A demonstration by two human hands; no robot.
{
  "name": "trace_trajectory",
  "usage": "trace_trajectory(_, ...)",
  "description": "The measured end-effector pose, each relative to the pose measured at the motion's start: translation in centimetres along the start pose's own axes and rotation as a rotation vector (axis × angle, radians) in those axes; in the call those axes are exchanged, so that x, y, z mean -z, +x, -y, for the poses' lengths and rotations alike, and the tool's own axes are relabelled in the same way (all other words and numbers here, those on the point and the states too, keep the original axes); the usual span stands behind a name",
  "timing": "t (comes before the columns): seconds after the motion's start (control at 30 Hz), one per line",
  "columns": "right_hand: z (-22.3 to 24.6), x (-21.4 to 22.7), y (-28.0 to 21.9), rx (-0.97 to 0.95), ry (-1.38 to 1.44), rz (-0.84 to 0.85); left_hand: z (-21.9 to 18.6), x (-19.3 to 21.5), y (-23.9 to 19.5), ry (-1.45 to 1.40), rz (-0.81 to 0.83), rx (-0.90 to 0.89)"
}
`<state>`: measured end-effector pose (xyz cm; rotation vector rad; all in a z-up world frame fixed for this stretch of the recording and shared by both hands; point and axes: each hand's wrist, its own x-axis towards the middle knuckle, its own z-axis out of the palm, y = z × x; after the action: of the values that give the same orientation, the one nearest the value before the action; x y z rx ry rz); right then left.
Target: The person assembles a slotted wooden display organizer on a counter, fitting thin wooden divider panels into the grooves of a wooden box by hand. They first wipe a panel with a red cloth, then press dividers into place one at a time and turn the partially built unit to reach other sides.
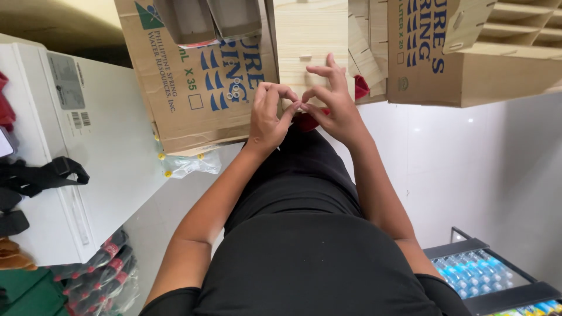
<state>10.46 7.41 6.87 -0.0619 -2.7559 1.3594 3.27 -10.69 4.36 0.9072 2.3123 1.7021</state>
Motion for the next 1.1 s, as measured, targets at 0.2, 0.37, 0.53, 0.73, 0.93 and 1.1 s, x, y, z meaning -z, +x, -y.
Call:
trace_trajectory(0.2, -1.9, -1.4, -1.7, 0.012, -0.04, -0.096, -0.1, 0.2, 0.1, -0.045, 0.069, -0.049)
trace_trajectory(0.37, -0.7, -3.2, -4.2, 0.087, -0.084, -0.347, 0.7, 0.9, -0.1, -0.12, 0.165, -0.147)
trace_trajectory(0.53, -1.0, -6.0, -5.9, 0.027, -0.187, -0.53, 0.4, 0.8, 0.3, -0.131, 0.202, -0.223)
trace_trajectory(0.73, -1.4, -8.1, -5.6, 0.022, 0.05, -0.636, -0.6, -0.3, 1.2, -0.146, 0.28, -0.293)
trace_trajectory(0.93, -2.5, -9.3, -5.9, -0.044, 0.183, -0.82, -0.5, -2.1, 1.6, -0.12, 0.294, -0.366)
trace_trajectory(1.1, -2.5, -9.5, -5.8, -0.064, 0.331, -0.869, -0.7, -2.4, 1.8, -0.028, 0.283, -0.374)
